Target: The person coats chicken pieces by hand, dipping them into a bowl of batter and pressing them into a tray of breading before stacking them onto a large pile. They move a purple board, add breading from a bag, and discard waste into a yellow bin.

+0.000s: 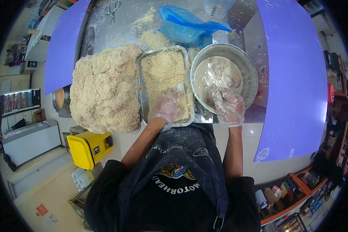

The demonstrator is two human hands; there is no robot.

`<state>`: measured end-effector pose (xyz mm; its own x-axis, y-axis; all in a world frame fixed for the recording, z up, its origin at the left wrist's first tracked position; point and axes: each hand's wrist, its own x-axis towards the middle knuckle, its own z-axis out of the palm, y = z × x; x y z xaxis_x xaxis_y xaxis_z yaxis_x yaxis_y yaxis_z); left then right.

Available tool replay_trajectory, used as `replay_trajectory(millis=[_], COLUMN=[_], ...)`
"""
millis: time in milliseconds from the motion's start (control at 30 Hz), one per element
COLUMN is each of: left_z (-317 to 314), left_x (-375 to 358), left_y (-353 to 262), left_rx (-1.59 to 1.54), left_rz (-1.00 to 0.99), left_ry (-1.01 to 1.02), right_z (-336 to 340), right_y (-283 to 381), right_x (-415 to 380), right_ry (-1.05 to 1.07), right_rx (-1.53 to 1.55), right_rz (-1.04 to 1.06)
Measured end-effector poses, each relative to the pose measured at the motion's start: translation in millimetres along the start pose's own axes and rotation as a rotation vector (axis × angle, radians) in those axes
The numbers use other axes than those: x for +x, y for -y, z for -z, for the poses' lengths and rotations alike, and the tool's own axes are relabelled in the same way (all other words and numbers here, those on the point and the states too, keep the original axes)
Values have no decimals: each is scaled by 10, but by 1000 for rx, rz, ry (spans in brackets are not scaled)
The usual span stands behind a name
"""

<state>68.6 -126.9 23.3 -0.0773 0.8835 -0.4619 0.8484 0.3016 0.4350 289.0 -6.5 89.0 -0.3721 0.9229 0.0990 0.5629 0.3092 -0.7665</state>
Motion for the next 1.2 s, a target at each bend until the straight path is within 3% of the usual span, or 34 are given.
replay_trajectory(millis=[100,167,200,267,333,400,500,600,733,833,933,1033,1067,1133,1200], left_z=[-117,175,497,159,305,469,584,514,465,678,708,518,439,509,584], left_x=[543,461,255,738,801,688,652,697,727,612,402,619,676,733,707], left_y=[338,178,-13,315,253,107,-6,-124,-82,-181,-159,236,325,404,403], left_rx=[-353,-213,38,-739,-632,345,459,457,413,320,287,371,398,477,358], left_rz=[284,297,157,-116,-97,219,286,177,22,99,185,129,111,80,-19], left_ry=[-68,-360,-634,-727,-668,-434,-336,-516,-397,-256,-526,-506,-515,-621,-678], right_z=[-8,13,16,23,17,21,36,19,-4,18,-2,42,45,54,40], right_y=[-64,3,39,75,67,13,-8,2,-51,-31,-49,-109,-11,-22,-15], right_x=[12,21,14,6,31,22,21,16,3,23,7,13,8,-12,8], right_ry=[28,14,8,26,28,27,20,-32,-11,-12,-51,-41,-27,-32,-40], right_rx=[-3,10,18,24,8,-34,-82,-70,-83,-69,-32,-139,-114,-95,-49], right_rz=[31,32,31,-10,-12,14,54,77,40,62,100,228,121,121,90])
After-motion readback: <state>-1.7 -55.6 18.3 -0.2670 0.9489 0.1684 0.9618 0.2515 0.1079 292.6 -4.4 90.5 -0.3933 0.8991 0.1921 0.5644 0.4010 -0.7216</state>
